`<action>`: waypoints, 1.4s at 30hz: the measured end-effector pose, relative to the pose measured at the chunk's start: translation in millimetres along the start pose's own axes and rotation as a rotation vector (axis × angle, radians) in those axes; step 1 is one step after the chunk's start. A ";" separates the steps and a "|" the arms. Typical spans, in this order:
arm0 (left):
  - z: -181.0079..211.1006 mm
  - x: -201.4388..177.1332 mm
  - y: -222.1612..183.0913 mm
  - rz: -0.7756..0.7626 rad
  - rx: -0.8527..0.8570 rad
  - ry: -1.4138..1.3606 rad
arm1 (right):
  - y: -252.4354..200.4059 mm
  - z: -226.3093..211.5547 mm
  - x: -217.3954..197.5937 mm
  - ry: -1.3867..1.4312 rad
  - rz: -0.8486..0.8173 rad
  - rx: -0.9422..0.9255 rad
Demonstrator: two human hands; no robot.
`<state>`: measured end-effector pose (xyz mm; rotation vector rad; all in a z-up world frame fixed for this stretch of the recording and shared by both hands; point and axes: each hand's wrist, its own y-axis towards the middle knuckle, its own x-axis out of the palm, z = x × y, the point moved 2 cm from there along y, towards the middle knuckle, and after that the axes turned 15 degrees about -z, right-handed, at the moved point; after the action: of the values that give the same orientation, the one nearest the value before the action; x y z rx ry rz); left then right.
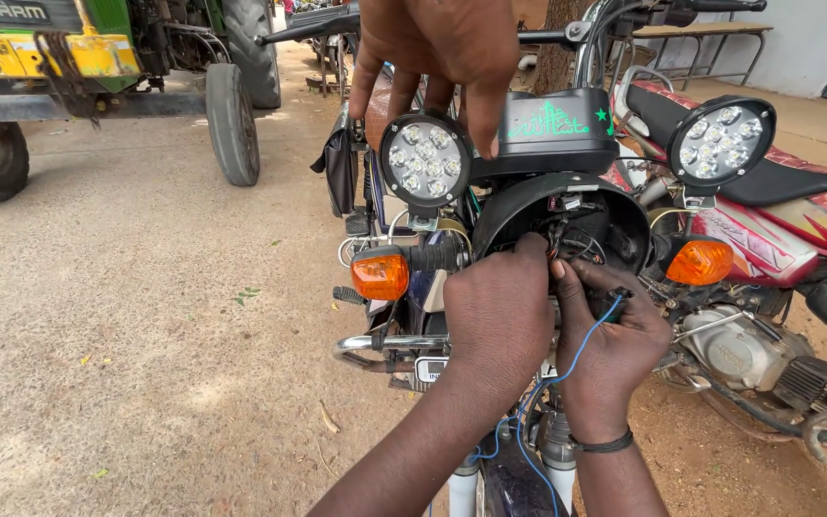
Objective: The person is repairing and connecting electrical wires for the front lights on a motorcycle.
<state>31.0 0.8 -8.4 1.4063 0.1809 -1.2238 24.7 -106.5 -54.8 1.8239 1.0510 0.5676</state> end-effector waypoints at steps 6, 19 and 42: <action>0.7 0.2 0.6 -0.024 -0.026 -0.008 | -1.0 -1.7 0.0 -0.035 0.018 -0.006; 2.8 1.6 -0.8 -0.030 -0.017 -0.011 | -1.1 2.6 -2.3 -0.010 0.009 0.027; 38.7 -25.6 -21.9 0.141 0.182 -0.084 | 12.1 12.6 -26.7 -0.102 -0.018 0.030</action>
<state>-17.0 -10.3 6.2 1.4939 -0.0896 -1.2027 24.9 -137.8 -48.6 1.8474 1.0116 0.4456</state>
